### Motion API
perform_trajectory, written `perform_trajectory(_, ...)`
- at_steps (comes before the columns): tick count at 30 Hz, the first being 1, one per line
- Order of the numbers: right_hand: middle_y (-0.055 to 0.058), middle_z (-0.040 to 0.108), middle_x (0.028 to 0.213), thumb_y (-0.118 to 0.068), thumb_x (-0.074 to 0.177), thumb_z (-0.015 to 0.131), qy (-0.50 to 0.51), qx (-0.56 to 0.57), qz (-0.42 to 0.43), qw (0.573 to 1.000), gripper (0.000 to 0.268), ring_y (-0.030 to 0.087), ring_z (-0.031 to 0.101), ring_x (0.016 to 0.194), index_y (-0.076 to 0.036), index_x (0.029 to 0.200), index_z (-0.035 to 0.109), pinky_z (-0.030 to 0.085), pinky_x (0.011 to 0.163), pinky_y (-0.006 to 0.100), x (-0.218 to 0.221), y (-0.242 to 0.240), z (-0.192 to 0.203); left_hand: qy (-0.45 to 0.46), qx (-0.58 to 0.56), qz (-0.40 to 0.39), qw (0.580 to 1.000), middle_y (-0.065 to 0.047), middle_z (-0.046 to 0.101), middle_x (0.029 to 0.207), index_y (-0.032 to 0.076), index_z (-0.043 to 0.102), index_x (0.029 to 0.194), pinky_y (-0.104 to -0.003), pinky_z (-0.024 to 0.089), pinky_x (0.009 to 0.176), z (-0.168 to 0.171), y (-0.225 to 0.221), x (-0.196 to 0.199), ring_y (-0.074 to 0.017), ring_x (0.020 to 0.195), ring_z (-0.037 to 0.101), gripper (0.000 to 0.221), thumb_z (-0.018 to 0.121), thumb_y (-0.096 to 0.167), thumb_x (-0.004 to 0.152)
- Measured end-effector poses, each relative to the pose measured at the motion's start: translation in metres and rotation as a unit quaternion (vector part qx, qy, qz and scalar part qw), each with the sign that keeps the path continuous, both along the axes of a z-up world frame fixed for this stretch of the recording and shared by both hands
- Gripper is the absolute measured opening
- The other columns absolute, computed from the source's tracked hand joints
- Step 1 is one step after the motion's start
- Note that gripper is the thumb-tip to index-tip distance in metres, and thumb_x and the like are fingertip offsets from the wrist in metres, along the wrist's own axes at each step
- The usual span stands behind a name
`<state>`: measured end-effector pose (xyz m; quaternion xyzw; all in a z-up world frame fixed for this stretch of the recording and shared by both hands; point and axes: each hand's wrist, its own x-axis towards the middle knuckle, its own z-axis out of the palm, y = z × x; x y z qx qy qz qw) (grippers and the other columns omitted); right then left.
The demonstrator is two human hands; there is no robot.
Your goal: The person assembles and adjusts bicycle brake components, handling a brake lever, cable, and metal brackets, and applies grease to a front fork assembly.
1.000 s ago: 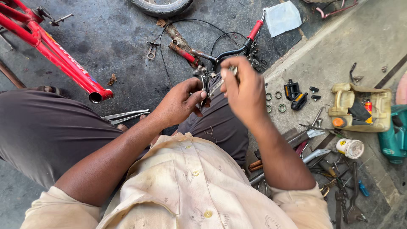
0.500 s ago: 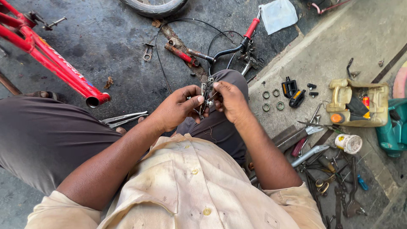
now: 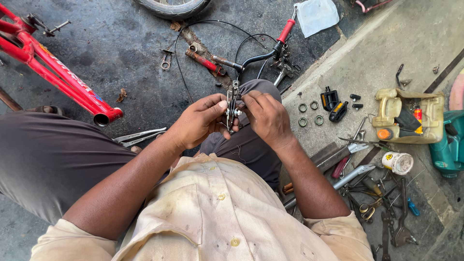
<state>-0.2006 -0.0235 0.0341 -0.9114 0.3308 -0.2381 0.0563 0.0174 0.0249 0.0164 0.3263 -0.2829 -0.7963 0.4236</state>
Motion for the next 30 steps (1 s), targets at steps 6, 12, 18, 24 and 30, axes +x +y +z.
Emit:
perform_trajectory(6, 0.014, 0.069, 0.108, 0.001, 0.093, 0.069, 0.005, 0.001, -0.004, 1.000, 0.034, 0.027, 0.070, 0.090, 0.004, 0.127, 0.062, 0.058, 0.074, 0.036, -0.003, 0.009, -0.020, -0.046, -0.024, 0.001, 0.999, -0.009, 0.065, 0.103, -0.001, 0.056, 0.121, -0.032, 0.061, 0.069, 0.001, 0.001, -0.002, -0.0175, 0.088, 0.070, 0.025, 0.058, 0.016, 0.103)
perform_trajectory(12, 0.011, 0.071, 0.092, -0.003, 0.095, 0.065, 0.008, 0.066, -0.021, 0.998, 0.041, 0.026, 0.069, 0.081, 0.001, 0.135, 0.057, 0.057, 0.069, 0.040, 0.001, 0.028, -0.020, -0.108, -0.098, 0.044, 0.988, -0.008, 0.068, 0.101, 0.000, 0.057, 0.120, -0.029, 0.062, 0.068, -0.001, 0.003, -0.007, -0.0142, 0.087, 0.070, 0.022, 0.058, 0.014, 0.103)
perform_trajectory(18, 0.020, 0.070, 0.081, -0.012, 0.100, 0.060, -0.009, 0.195, -0.092, 0.976, 0.035, 0.041, 0.070, 0.076, 0.002, 0.132, 0.058, 0.053, 0.066, 0.051, 0.016, 0.042, 0.006, -0.289, -0.171, 0.093, 0.937, -0.006, 0.068, 0.093, 0.000, 0.057, 0.120, -0.027, 0.057, 0.063, 0.002, 0.004, -0.014, -0.0111, 0.073, 0.066, 0.021, 0.061, 0.011, 0.102)
perform_trajectory(24, 0.022, 0.070, 0.074, -0.017, 0.101, 0.059, 0.110, 0.310, -0.147, 0.933, 0.020, 0.043, 0.070, 0.075, -0.004, 0.117, 0.060, 0.051, 0.067, 0.055, 0.011, 0.048, 0.017, -0.270, -0.173, 0.105, 0.941, -0.006, 0.069, 0.095, 0.001, 0.057, 0.121, -0.027, 0.057, 0.066, -0.002, 0.004, -0.016, -0.0112, 0.076, 0.065, 0.022, 0.061, 0.010, 0.102)
perform_trajectory(30, 0.008, 0.071, 0.083, -0.010, 0.103, 0.050, -0.135, 0.312, -0.160, 0.927, 0.011, 0.022, 0.076, 0.079, -0.006, 0.111, 0.056, 0.061, 0.069, 0.038, 0.004, 0.031, 0.008, -0.062, 0.015, 0.122, 0.991, -0.013, 0.068, 0.093, -0.002, 0.056, 0.108, -0.033, 0.060, 0.067, -0.010, -0.008, 0.010, -0.0216, 0.084, 0.073, 0.017, 0.061, 0.013, 0.102)
